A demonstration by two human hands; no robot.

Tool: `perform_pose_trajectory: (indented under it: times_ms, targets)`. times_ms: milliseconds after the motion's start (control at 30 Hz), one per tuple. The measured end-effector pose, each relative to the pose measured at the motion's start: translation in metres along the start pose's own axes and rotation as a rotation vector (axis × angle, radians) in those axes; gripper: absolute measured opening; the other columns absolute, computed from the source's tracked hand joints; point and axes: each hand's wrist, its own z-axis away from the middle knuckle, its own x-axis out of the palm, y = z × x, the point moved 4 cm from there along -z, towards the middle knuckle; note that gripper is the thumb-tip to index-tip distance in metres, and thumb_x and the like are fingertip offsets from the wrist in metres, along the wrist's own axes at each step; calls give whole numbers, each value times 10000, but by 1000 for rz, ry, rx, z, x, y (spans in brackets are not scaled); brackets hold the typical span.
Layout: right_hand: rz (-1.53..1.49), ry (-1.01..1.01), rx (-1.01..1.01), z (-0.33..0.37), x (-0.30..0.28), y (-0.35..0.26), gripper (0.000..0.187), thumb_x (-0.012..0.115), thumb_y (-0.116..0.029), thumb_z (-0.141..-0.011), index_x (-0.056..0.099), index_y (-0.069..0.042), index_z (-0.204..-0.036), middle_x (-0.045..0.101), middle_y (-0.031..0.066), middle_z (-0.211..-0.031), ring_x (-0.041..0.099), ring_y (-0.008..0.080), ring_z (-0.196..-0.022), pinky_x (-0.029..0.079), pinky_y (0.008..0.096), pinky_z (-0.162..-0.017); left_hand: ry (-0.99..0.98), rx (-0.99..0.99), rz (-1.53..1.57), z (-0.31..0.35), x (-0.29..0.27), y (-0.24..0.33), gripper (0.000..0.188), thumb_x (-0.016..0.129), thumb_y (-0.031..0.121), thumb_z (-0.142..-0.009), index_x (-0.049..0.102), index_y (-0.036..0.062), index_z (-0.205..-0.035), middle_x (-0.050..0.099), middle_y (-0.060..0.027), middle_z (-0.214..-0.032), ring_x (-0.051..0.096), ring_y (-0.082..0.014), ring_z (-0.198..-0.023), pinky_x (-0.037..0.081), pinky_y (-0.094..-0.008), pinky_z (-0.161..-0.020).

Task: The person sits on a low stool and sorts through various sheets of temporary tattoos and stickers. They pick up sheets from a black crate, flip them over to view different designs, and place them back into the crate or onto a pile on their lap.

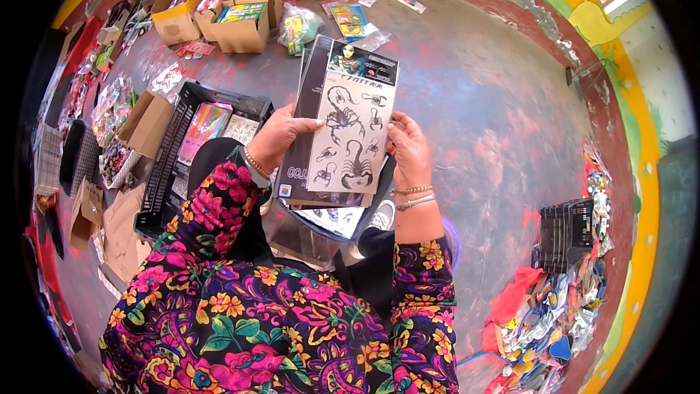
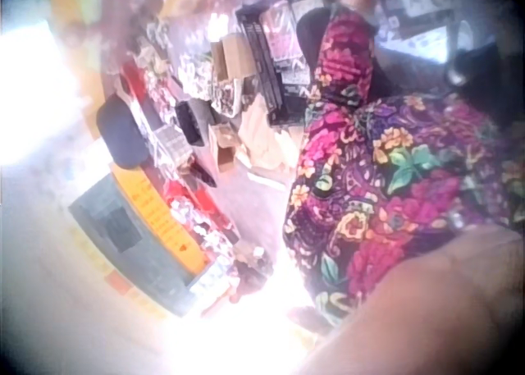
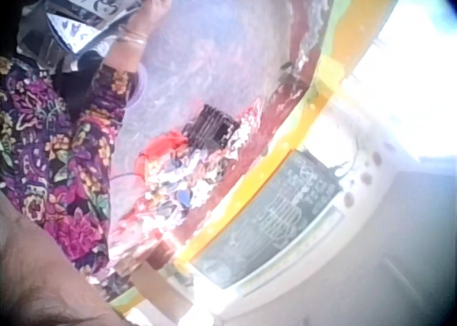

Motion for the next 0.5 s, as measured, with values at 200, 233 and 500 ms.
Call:
perform_pose_trajectory:
  times_ms: [200,233,500]
  targets:
    - [76,-17,-56,3,3,-10,491,539,-53,-842,355,-28,-1298,567,44,-985,522,68,-811,421,196,-668,-56,4,-6,4,10,2,333,566,27,-802,487,-11,-1124,604,-92,-978,610,-164,-815,512,-295,-720]
    - [88,-22,-93,2,3,-11,494,546,-65,-841,360,-39,-1299,568,35,-989,520,72,-841,422,211,-695,-57,16,-6,4,11,1,337,564,25,-803,486,-10,-1129,603,-92,-983,608,-163,-823,511,-295,-726]
    - [298,68,-560,14,24,-29,497,546,-23,-840,349,-43,-1296,590,80,-987,554,84,-812,453,212,-710,-15,9,14,1,3,1,361,557,23,-811,467,1,-1161,592,-94,-1010,605,-170,-850,512,-307,-751]
